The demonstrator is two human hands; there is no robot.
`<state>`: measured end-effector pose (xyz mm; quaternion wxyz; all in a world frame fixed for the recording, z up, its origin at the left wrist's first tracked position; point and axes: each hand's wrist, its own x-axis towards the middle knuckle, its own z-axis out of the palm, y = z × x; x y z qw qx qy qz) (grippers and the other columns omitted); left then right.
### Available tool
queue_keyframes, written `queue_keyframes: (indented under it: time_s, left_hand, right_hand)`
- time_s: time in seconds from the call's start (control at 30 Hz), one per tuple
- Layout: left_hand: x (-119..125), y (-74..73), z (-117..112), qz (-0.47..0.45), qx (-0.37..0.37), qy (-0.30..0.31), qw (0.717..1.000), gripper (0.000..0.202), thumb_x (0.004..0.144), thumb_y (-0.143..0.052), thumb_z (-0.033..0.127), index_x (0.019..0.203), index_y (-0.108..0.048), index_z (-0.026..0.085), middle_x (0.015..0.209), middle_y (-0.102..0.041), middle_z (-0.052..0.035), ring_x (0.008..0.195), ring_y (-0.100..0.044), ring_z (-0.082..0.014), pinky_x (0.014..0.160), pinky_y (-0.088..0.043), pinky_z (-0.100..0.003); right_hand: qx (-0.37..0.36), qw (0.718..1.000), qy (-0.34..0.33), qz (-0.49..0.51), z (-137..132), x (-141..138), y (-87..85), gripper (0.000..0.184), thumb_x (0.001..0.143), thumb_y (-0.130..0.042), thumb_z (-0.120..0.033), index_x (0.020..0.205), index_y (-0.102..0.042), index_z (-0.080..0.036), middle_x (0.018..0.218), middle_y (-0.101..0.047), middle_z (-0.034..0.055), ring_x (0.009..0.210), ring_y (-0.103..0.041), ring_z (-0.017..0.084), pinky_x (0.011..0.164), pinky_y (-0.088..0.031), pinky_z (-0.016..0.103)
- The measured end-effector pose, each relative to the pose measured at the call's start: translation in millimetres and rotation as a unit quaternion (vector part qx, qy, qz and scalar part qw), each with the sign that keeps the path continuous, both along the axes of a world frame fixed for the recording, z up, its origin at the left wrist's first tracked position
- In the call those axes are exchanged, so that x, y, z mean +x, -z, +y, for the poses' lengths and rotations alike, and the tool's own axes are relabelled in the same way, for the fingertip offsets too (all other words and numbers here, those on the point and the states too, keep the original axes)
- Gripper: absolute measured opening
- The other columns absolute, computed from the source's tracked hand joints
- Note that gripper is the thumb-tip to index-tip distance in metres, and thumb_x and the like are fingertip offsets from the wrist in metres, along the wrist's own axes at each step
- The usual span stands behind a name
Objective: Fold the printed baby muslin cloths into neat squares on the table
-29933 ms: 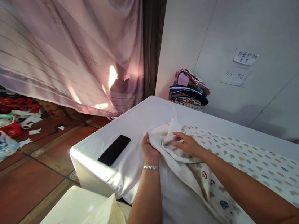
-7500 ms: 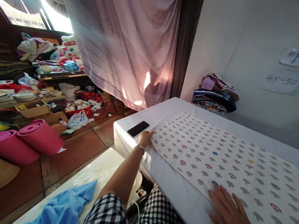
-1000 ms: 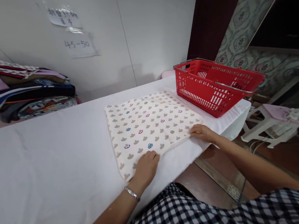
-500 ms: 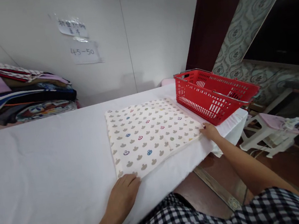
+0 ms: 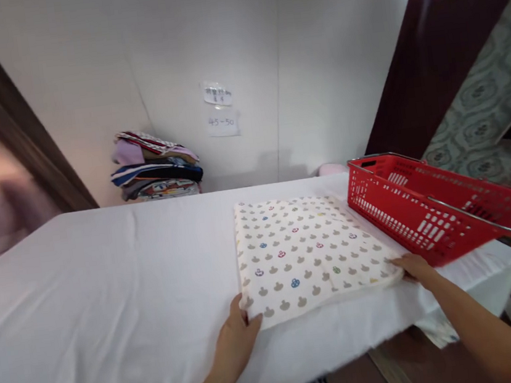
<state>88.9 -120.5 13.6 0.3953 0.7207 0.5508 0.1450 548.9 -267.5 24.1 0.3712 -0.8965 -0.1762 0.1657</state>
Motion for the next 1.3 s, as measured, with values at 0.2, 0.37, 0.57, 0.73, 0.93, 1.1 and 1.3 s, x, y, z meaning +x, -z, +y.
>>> queue_keyframes:
  time_s: [0.2,0.37,0.57,0.73,0.93,1.1,1.3]
  left_hand:
    - [8,-1.4,-5,-0.082,-0.035,-0.050,0.995,0.061,0.073,-0.050,0.031,0.130,-0.034,0.017,0.077,-0.058,0.0001,0.076,-0.059,-0.0186,0.069,-0.043,-0.028]
    - [7,-21.4,5,-0.352,-0.104,-0.103,0.925,0.063,0.066,-0.058,0.026,0.126,-0.040,0.018,0.079,-0.063,-0.0002,0.075,-0.061,-0.0173,0.068,-0.047,-0.028]
    - [-47,-113.6,21,-0.520,-0.071,-0.164,0.835,0.047,0.055,-0.072,0.024,0.101,-0.060,0.018,0.088,-0.068,-0.0031,0.069,-0.063,-0.0159,0.061,-0.050,-0.025]
    - [-110,-181.1,3,-0.539,0.077,-0.236,0.805,0.027,0.059,-0.071,0.021,0.085,-0.064,0.025,0.076,-0.068,0.0038,0.066,-0.063,-0.0126,0.061,-0.053,-0.022]
    - [-105,-194.6,75,-0.501,0.101,-0.218,0.831,0.024,0.063,-0.066,0.021,0.086,-0.063,0.016,0.068,-0.062,0.0019,0.061,-0.055,-0.0101,0.052,-0.046,-0.020]
    - [-62,-264.7,184,-0.476,0.183,-0.212,0.834,0.034,0.067,-0.054,0.011,0.099,-0.058,0.001,0.109,-0.061,-0.0122,0.081,-0.057,-0.0122,0.060,-0.045,-0.021]
    - [-63,-392.1,205,-0.450,0.374,-0.129,0.801,0.057,0.074,-0.041,0.016,0.124,-0.034,-0.009,0.128,-0.047,-0.0182,0.103,-0.053,-0.0180,0.062,-0.036,-0.020]
  right_hand:
    - [0.090,0.976,0.082,0.178,-4,8,14.5,0.030,0.065,-0.067,-0.026,0.092,-0.054,-0.020,0.056,-0.055,-0.0020,0.054,-0.058,0.018,0.051,-0.053,0.029]
    - [0.186,0.963,0.053,0.189,5,-11,-14.1,0.061,0.060,-0.071,-0.022,0.118,-0.050,-0.023,0.082,-0.064,0.0022,0.060,-0.059,0.016,0.050,-0.053,0.027]
    - [0.322,0.922,-0.083,0.197,0,-73,-93.7,0.068,0.055,-0.077,-0.031,0.119,-0.055,-0.029,0.098,-0.068,0.0019,0.072,-0.063,0.017,0.057,-0.053,0.023]
    - [0.385,0.900,-0.045,0.200,-14,-105,-124.3,0.055,0.049,-0.079,-0.036,0.101,-0.065,-0.030,0.087,-0.069,0.0022,0.069,-0.064,0.018,0.055,-0.054,0.023]
    - [0.347,0.894,-0.153,0.237,61,-106,-122.7,0.039,0.052,-0.078,-0.033,0.087,-0.065,-0.022,0.074,-0.065,0.0018,0.061,-0.059,0.014,0.050,-0.049,0.021]
    - [0.452,0.851,-0.211,0.166,162,-94,-184.1,0.015,0.066,-0.068,-0.025,0.072,-0.055,-0.019,0.066,-0.058,-0.0020,0.057,-0.056,0.010,0.049,-0.046,0.021]
    - [0.619,0.746,-0.239,0.050,191,-96,-277.8,0.014,0.070,-0.063,-0.024,0.079,-0.053,-0.026,0.084,-0.063,-0.0057,0.093,-0.061,0.015,0.070,-0.046,0.026]
